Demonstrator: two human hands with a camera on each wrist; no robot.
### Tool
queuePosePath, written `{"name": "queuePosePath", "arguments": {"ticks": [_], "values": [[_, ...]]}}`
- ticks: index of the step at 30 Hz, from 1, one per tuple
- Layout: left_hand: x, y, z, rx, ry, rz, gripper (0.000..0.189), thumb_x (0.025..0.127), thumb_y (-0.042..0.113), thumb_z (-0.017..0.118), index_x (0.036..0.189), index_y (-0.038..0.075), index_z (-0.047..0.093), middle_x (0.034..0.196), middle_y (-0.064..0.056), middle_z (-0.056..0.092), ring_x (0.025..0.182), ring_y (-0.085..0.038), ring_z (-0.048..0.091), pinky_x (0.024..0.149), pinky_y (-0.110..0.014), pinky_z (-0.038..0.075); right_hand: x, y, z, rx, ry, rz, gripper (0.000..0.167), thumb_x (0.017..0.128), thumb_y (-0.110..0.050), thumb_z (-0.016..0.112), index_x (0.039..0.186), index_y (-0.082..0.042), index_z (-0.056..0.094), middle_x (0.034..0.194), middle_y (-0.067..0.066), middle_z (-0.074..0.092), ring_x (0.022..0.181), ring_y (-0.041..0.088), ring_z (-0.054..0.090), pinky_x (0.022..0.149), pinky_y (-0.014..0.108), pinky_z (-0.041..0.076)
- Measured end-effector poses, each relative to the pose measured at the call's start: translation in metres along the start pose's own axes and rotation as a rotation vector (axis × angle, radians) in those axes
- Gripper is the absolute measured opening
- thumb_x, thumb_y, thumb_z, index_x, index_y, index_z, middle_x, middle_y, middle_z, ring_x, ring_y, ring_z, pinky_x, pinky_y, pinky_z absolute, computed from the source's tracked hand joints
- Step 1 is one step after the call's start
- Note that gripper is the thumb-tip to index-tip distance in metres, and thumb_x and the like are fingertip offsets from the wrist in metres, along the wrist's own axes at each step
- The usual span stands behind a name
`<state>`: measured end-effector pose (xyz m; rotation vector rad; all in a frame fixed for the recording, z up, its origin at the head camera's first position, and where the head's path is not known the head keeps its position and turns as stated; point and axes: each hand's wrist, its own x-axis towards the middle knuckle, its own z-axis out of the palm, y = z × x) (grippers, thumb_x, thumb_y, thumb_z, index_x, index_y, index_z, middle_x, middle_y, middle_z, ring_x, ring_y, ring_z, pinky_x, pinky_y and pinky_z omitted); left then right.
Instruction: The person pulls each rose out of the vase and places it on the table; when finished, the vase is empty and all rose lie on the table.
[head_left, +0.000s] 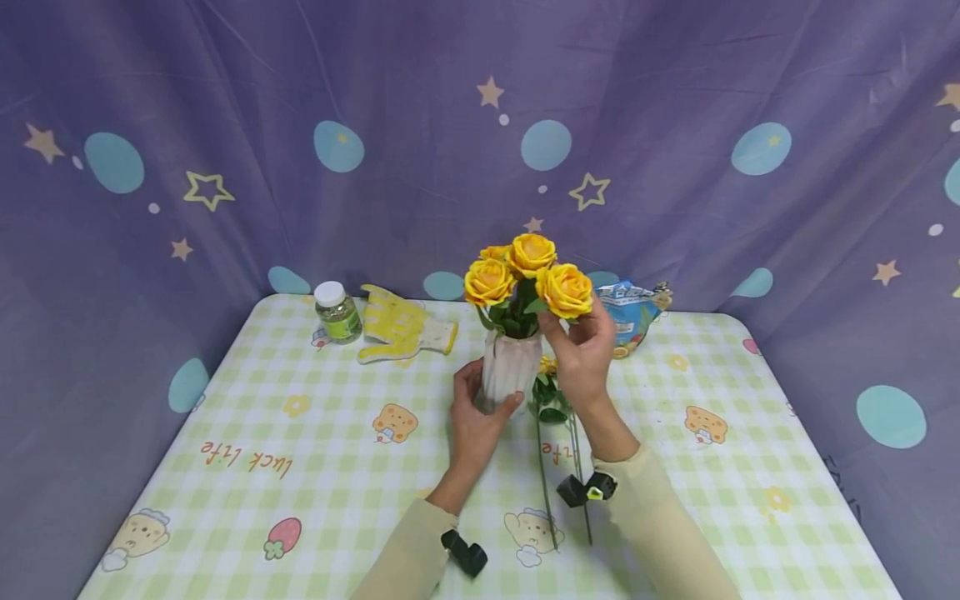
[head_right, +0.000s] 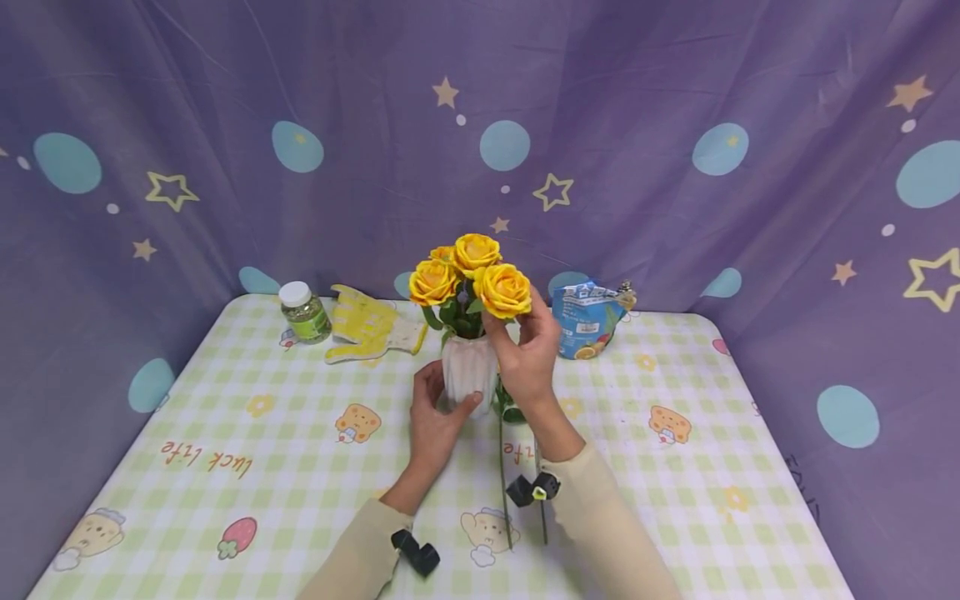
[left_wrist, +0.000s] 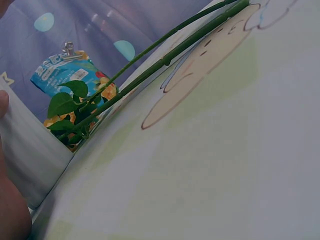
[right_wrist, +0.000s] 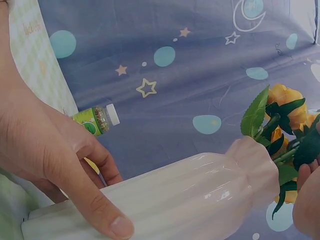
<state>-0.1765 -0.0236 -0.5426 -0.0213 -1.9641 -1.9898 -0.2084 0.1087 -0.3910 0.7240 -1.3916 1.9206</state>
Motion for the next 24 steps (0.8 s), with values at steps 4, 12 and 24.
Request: {"name": "queuePosePath", "arguments": {"ticks": [4, 12, 24], "values": [[0.000, 0.001, 0.000, -0.004, 0.001, 0.004, 0.074, 0.089, 0.016, 0.095, 0.152, 0.011, 0.054, 0.154, -0.014, 0.064, 0.149, -0.035, 0.056, 0.126, -0.063, 0.037, 0.000, 0.000, -0.002, -0.001, -0.024, 0.007, 0.033, 0.102, -0.004, 0.075, 0.132, -0.017, 0.076, 0.129, -0.004, 0.076, 0.119, 0.013, 0.070, 0.104, 0.029, 0.056], [0.000, -0.002, -0.001, -0.005, 0.000, 0.027, 0.075, 0.089, 0.017, 0.096, 0.151, 0.010, 0.054, 0.153, -0.013, 0.065, 0.147, -0.033, 0.058, 0.125, -0.060, 0.039, 0.001, -0.005, -0.007, -0.024, -0.074, 0.050, 0.036, 0.104, -0.003, 0.073, 0.139, -0.013, 0.073, 0.137, -0.004, 0.074, 0.127, 0.014, 0.068, 0.109, 0.031, 0.055], [0.000, -0.001, 0.000, 0.007, 0.008, 0.012, 0.073, 0.088, 0.014, 0.095, 0.150, 0.009, 0.056, 0.151, -0.014, 0.066, 0.146, -0.033, 0.058, 0.125, -0.059, 0.039, 0.012, -0.010, -0.008, -0.023, 0.058, 0.029, 0.045, 0.099, 0.003, 0.072, 0.143, -0.004, 0.066, 0.120, -0.002, 0.070, 0.099, 0.011, 0.065, 0.089, 0.026, 0.055]]}}
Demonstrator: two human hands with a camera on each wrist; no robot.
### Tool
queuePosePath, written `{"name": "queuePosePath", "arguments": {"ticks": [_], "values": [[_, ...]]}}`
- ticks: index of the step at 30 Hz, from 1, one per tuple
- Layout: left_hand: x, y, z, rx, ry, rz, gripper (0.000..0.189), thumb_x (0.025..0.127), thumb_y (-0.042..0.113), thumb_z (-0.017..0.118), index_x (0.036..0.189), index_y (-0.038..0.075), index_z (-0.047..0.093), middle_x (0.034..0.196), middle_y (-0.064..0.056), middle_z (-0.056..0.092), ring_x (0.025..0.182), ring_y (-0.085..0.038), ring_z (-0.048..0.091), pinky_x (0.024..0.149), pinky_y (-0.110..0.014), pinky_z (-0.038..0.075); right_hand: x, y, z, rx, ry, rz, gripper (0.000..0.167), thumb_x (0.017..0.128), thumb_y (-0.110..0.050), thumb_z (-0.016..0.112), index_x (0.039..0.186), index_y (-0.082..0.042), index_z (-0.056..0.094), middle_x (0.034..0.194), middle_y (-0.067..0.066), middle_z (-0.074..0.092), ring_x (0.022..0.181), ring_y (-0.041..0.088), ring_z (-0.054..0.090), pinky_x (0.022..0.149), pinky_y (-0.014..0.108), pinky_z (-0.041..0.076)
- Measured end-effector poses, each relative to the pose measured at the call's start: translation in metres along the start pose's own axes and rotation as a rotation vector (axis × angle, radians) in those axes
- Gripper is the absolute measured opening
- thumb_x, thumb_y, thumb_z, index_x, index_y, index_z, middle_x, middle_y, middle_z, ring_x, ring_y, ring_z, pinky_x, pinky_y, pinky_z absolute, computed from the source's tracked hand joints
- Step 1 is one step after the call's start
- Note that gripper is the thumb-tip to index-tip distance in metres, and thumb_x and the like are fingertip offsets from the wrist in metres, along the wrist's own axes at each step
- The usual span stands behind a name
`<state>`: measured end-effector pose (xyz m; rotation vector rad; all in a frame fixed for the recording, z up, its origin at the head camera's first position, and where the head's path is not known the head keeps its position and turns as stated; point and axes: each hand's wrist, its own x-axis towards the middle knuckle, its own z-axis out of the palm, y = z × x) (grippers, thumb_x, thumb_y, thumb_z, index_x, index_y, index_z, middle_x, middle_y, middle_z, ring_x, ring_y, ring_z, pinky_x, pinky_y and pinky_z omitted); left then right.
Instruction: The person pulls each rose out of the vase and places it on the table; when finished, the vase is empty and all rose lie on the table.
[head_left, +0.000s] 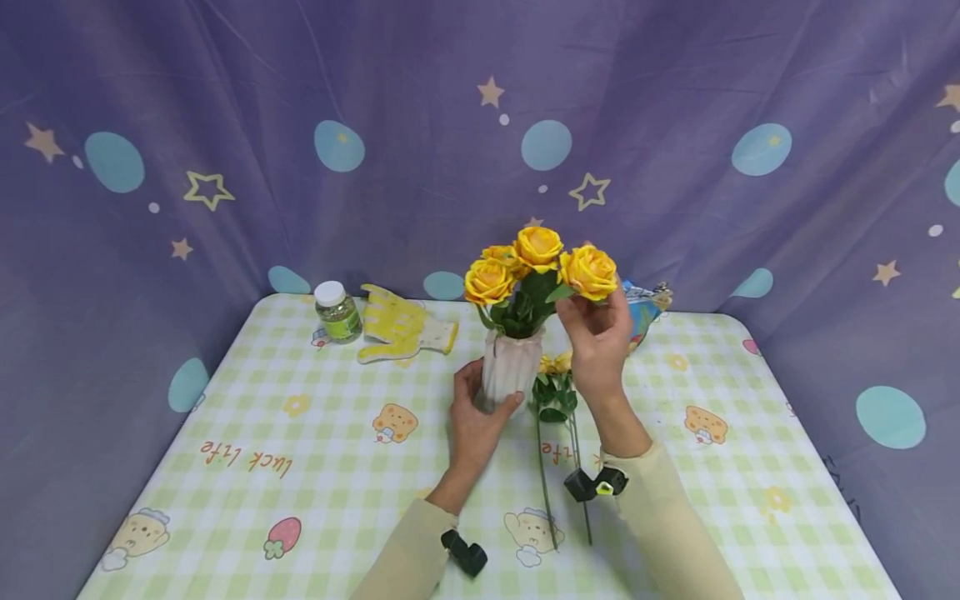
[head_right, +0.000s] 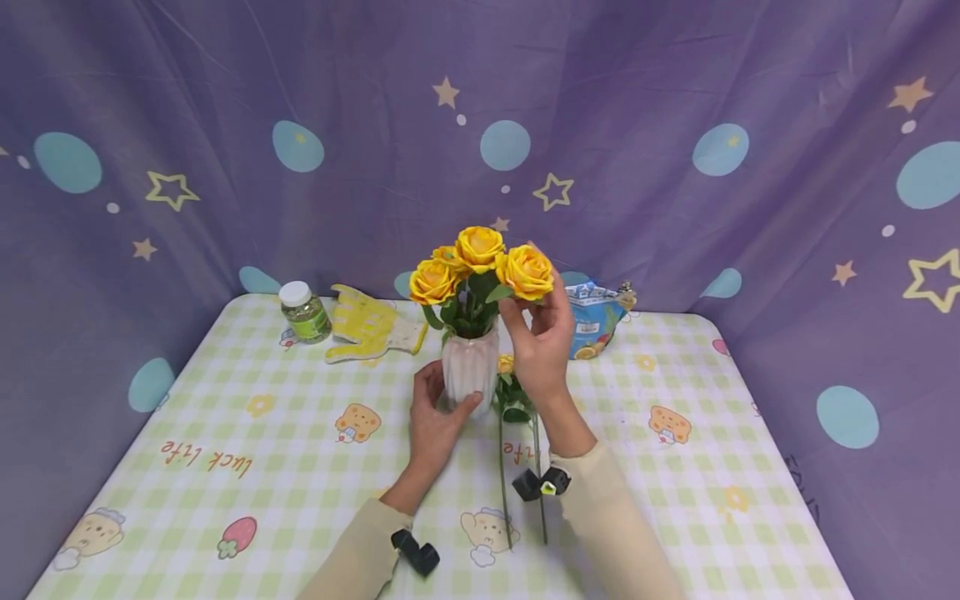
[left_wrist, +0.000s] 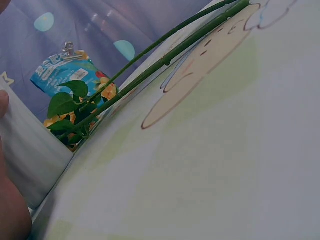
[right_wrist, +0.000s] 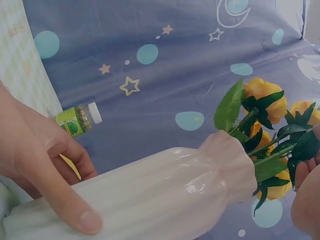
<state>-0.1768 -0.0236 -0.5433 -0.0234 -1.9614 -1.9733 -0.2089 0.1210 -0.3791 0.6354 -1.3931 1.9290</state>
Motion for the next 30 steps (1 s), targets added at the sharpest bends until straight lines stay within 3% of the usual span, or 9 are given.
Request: {"name": "queuePosePath", "arguments": {"ticks": [10, 15, 19, 22, 30], "values": [[0.000, 0.000, -0.001, 0.001, -0.002, 0.002, 0.073, 0.089, 0.013, 0.095, 0.150, 0.009, 0.055, 0.151, -0.013, 0.066, 0.146, -0.032, 0.058, 0.125, -0.059, 0.039, 0.003, -0.001, 0.000, -0.004, 0.020, 0.031, 0.069, 0.096, 0.010, 0.063, 0.162, 0.006, 0.045, 0.138, 0.003, 0.067, 0.108, 0.014, 0.064, 0.087, 0.026, 0.052], [0.000, -0.001, -0.001, 0.008, -0.001, -0.005, 0.075, 0.088, 0.015, 0.095, 0.151, 0.009, 0.054, 0.151, -0.012, 0.066, 0.146, -0.032, 0.058, 0.125, -0.056, 0.040, 0.004, -0.002, 0.000, 0.041, 0.054, 0.069, 0.065, 0.091, 0.013, 0.061, 0.154, 0.000, 0.053, 0.131, 0.003, 0.066, 0.105, 0.015, 0.064, 0.085, 0.025, 0.054], [0.000, -0.003, 0.000, 0.004, 0.001, -0.002, 0.076, 0.087, 0.016, 0.095, 0.151, 0.009, 0.055, 0.150, -0.012, 0.066, 0.145, -0.032, 0.059, 0.125, -0.056, 0.040, 0.005, -0.003, 0.001, 0.102, 0.088, 0.091, 0.060, 0.090, 0.017, 0.062, 0.146, -0.005, 0.057, 0.125, 0.003, 0.070, 0.113, 0.017, 0.069, 0.096, 0.029, 0.058], [0.000, -0.003, 0.000, 0.006, 0.004, 0.004, 0.075, 0.087, 0.017, 0.095, 0.150, 0.009, 0.055, 0.150, -0.012, 0.067, 0.145, -0.032, 0.059, 0.124, -0.057, 0.041, 0.007, -0.005, -0.001, 0.118, 0.093, 0.074, 0.056, 0.092, 0.017, 0.063, 0.144, -0.004, 0.058, 0.124, 0.006, 0.072, 0.114, 0.019, 0.071, 0.100, 0.030, 0.058], [0.000, -0.002, 0.000, 0.021, 0.005, 0.010, 0.074, 0.088, 0.017, 0.095, 0.150, 0.010, 0.056, 0.150, -0.012, 0.067, 0.145, -0.032, 0.059, 0.123, -0.057, 0.042, 0.014, -0.012, -0.003, 0.164, 0.144, -0.010, 0.057, 0.091, 0.019, 0.063, 0.144, 0.000, 0.057, 0.117, 0.009, 0.073, 0.108, 0.021, 0.072, 0.095, 0.032, 0.062]]}}
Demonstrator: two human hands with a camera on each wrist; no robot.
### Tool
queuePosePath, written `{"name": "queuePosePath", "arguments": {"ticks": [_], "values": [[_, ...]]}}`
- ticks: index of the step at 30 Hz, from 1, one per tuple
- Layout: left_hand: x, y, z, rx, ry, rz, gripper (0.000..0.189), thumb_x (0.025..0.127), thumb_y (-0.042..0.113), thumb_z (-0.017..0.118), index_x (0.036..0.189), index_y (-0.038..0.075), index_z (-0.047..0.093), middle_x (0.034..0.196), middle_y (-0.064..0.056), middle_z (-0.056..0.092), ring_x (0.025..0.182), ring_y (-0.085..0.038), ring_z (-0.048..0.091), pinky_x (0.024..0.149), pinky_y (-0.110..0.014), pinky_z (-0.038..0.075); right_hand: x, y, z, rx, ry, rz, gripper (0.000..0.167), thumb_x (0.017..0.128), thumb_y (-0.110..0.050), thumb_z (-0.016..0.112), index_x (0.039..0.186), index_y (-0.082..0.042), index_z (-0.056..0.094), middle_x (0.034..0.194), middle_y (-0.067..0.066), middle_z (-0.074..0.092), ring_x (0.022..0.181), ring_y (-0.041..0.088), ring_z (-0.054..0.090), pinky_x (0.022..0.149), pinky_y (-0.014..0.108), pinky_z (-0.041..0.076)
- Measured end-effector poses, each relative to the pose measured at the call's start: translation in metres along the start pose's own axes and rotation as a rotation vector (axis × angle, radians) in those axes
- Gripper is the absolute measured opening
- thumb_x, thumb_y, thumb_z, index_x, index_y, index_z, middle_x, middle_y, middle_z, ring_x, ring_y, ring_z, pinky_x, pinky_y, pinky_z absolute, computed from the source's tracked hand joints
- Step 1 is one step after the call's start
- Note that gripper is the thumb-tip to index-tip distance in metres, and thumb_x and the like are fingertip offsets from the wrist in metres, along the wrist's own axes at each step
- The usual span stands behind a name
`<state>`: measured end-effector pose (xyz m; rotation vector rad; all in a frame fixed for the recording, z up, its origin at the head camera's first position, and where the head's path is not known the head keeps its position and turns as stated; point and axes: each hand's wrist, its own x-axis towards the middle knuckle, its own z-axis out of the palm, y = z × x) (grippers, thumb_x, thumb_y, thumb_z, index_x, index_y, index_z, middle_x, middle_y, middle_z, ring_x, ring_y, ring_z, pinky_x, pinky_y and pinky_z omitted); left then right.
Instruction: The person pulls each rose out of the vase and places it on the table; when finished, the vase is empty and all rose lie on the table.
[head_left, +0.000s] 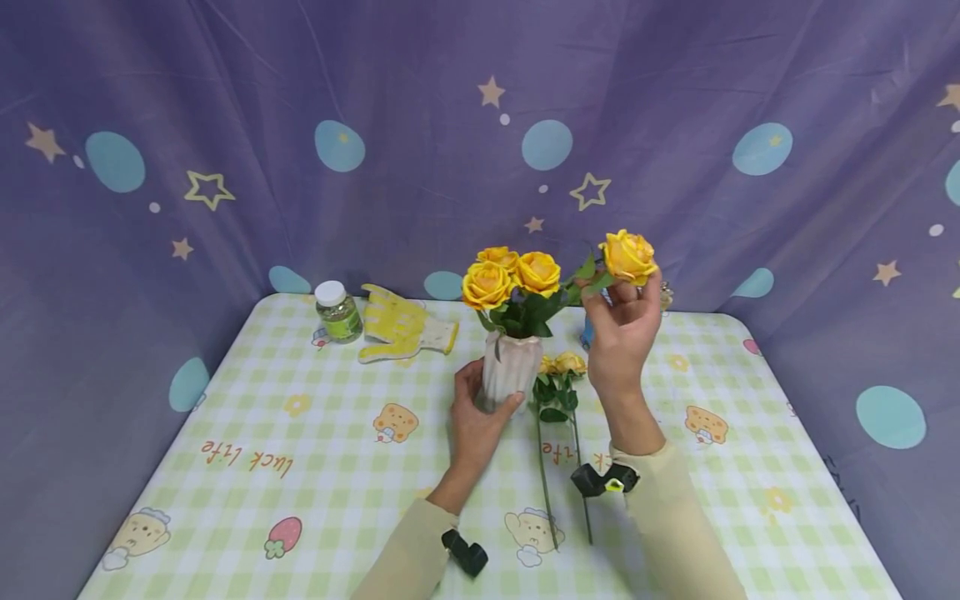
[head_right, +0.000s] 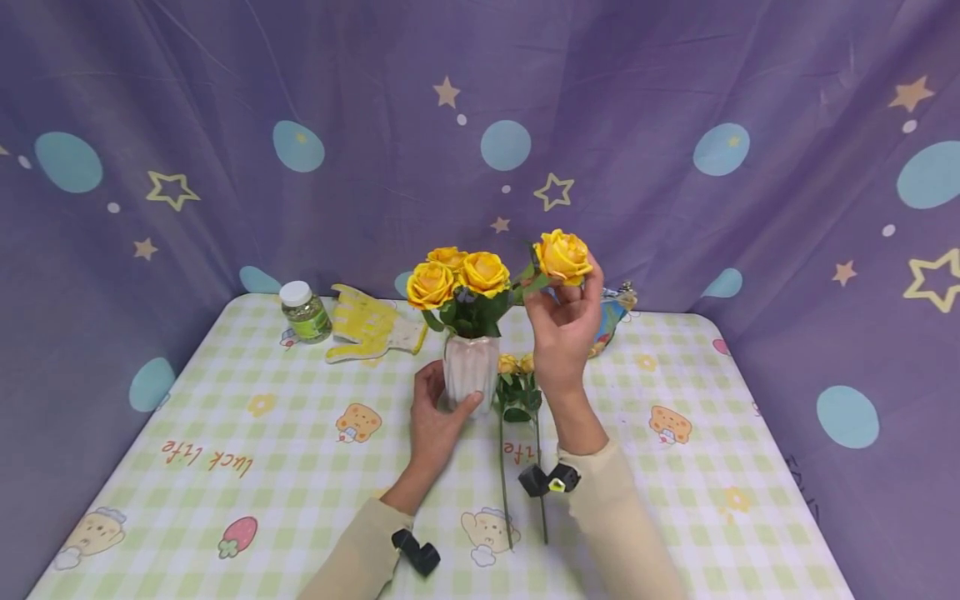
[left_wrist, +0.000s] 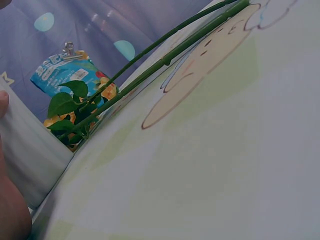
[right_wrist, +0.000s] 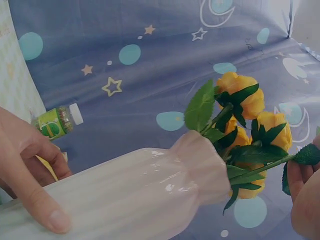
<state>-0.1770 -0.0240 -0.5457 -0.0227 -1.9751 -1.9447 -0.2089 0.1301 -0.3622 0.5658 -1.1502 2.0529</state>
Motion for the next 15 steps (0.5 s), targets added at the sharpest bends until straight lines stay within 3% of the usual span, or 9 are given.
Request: {"name": "queuePosePath", "arguments": {"ticks": [6, 15], "values": [[0.001, -0.001, 0.000, -0.015, 0.000, -0.004, 0.072, 0.089, 0.013, 0.095, 0.150, 0.009, 0.056, 0.151, -0.011, 0.067, 0.146, -0.031, 0.058, 0.124, -0.059, 0.039, 0.008, -0.007, -0.001, 0.041, 0.038, -0.060, 0.055, 0.089, 0.018, 0.064, 0.141, 0.001, 0.058, 0.104, 0.010, 0.076, 0.093, 0.024, 0.075, 0.090, 0.035, 0.063], [0.000, 0.004, 0.000, -0.045, -0.011, -0.006, 0.071, 0.091, 0.012, 0.093, 0.150, 0.008, 0.055, 0.153, -0.010, 0.065, 0.147, -0.030, 0.057, 0.125, -0.058, 0.038, 0.016, -0.016, -0.002, 0.102, 0.104, -0.091, 0.059, 0.090, 0.020, 0.064, 0.146, 0.003, 0.054, 0.099, 0.014, 0.075, 0.091, 0.026, 0.074, 0.090, 0.038, 0.063]]}}
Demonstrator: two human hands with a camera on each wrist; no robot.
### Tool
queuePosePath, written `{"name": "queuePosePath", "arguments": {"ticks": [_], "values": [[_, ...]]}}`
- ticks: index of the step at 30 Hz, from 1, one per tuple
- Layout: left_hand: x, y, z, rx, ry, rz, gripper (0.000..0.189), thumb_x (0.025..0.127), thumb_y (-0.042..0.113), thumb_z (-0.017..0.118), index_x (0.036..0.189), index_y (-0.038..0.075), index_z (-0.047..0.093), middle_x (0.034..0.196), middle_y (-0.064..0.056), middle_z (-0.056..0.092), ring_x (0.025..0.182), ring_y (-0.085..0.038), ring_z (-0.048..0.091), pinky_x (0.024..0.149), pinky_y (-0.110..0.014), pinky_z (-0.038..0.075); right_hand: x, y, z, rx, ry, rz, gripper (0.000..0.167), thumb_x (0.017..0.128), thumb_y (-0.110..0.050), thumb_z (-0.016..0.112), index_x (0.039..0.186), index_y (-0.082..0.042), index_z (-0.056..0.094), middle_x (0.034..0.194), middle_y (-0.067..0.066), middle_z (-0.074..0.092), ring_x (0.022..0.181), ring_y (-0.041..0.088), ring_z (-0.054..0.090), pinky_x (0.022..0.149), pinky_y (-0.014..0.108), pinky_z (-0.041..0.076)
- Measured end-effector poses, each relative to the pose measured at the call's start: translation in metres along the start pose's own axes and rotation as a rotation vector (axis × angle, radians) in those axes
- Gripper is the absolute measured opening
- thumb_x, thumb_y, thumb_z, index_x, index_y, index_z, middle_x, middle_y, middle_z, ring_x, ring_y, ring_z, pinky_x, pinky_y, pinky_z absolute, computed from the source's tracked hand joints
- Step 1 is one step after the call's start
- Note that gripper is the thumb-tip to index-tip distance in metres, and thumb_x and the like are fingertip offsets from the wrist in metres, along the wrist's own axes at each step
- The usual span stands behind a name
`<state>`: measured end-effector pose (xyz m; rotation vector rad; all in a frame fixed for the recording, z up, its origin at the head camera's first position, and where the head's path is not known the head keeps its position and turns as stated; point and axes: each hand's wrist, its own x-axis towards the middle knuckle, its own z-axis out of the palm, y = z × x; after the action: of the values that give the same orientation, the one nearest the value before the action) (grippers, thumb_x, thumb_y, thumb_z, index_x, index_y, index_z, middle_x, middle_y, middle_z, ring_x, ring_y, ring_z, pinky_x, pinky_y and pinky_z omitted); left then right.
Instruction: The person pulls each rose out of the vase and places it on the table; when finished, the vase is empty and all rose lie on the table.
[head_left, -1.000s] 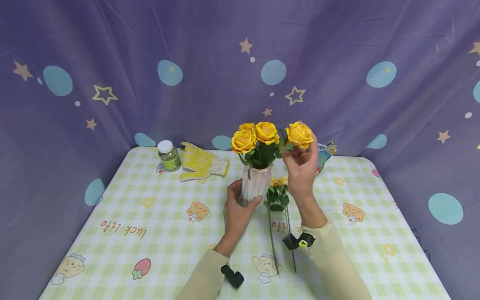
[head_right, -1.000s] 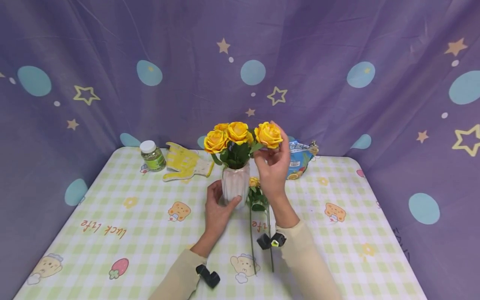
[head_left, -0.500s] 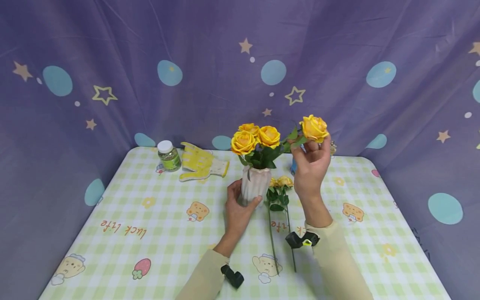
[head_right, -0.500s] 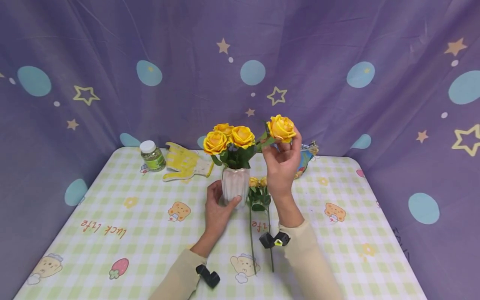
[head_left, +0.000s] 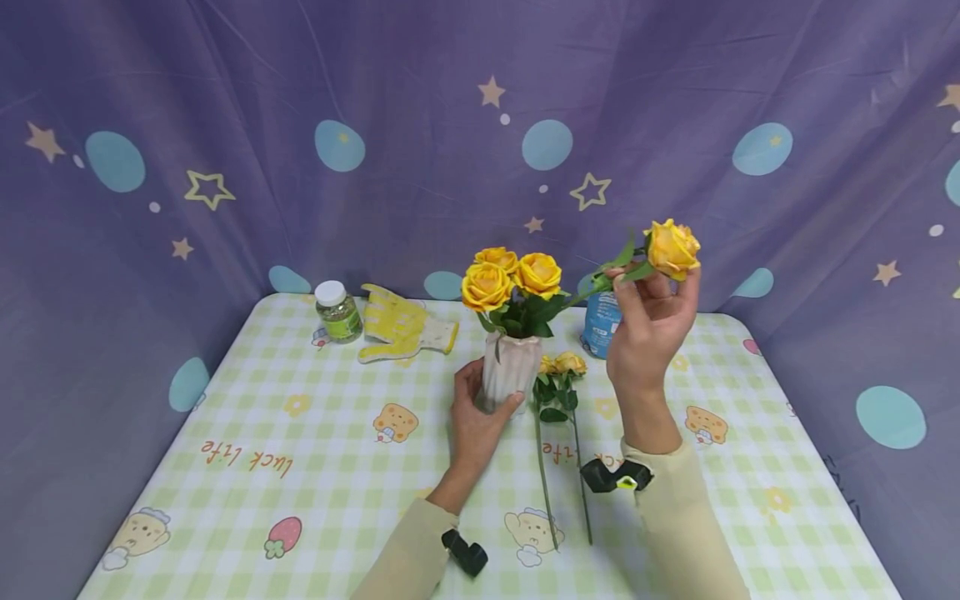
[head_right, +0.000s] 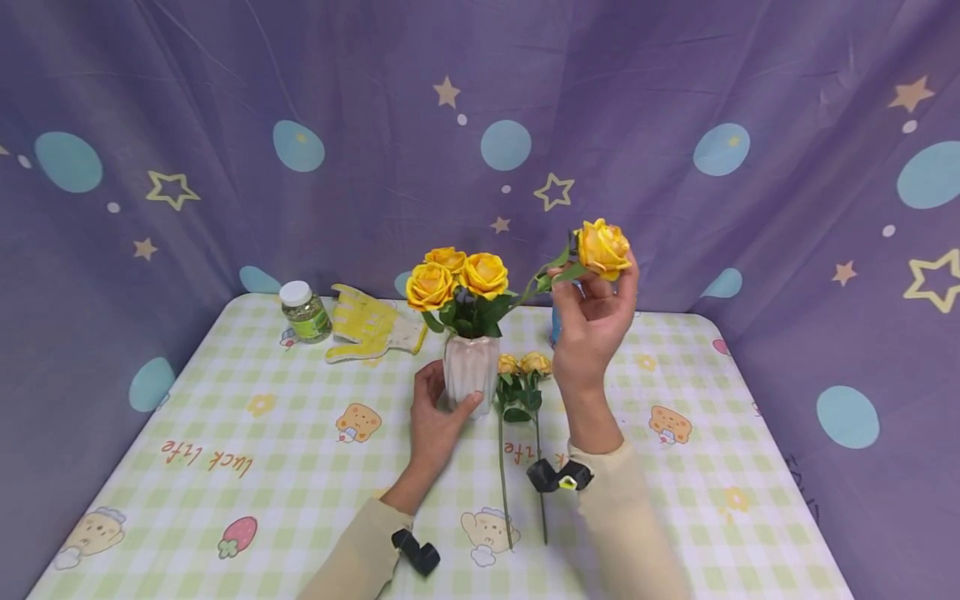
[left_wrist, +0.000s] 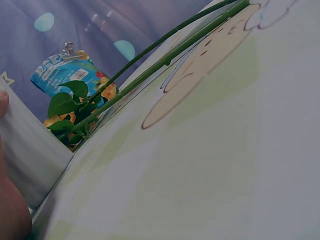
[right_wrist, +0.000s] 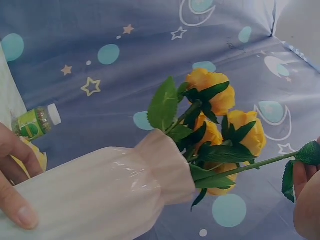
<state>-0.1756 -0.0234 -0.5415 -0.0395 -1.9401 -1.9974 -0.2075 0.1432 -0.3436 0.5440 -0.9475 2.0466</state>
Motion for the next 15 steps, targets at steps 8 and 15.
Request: {"name": "queuePosePath", "arguments": {"ticks": [8, 15], "values": [[0.000, -0.002, 0.000, 0.009, -0.001, 0.011, 0.071, 0.091, 0.012, 0.093, 0.150, 0.009, 0.055, 0.152, -0.010, 0.066, 0.146, -0.030, 0.058, 0.124, -0.055, 0.040, 0.007, -0.009, -0.003, 0.071, 0.053, -0.014, 0.061, 0.091, 0.022, 0.062, 0.149, 0.005, 0.051, 0.097, 0.018, 0.075, 0.087, 0.030, 0.075, 0.090, 0.041, 0.062], [0.001, -0.004, -0.001, 0.014, -0.005, 0.002, 0.073, 0.090, 0.014, 0.094, 0.151, 0.010, 0.054, 0.153, -0.008, 0.065, 0.147, -0.028, 0.058, 0.125, -0.049, 0.040, 0.017, -0.019, -0.013, 0.118, 0.124, -0.010, 0.062, 0.091, 0.018, 0.070, 0.149, 0.005, 0.053, 0.097, 0.021, 0.076, 0.086, 0.032, 0.073, 0.082, 0.038, 0.062]]}}
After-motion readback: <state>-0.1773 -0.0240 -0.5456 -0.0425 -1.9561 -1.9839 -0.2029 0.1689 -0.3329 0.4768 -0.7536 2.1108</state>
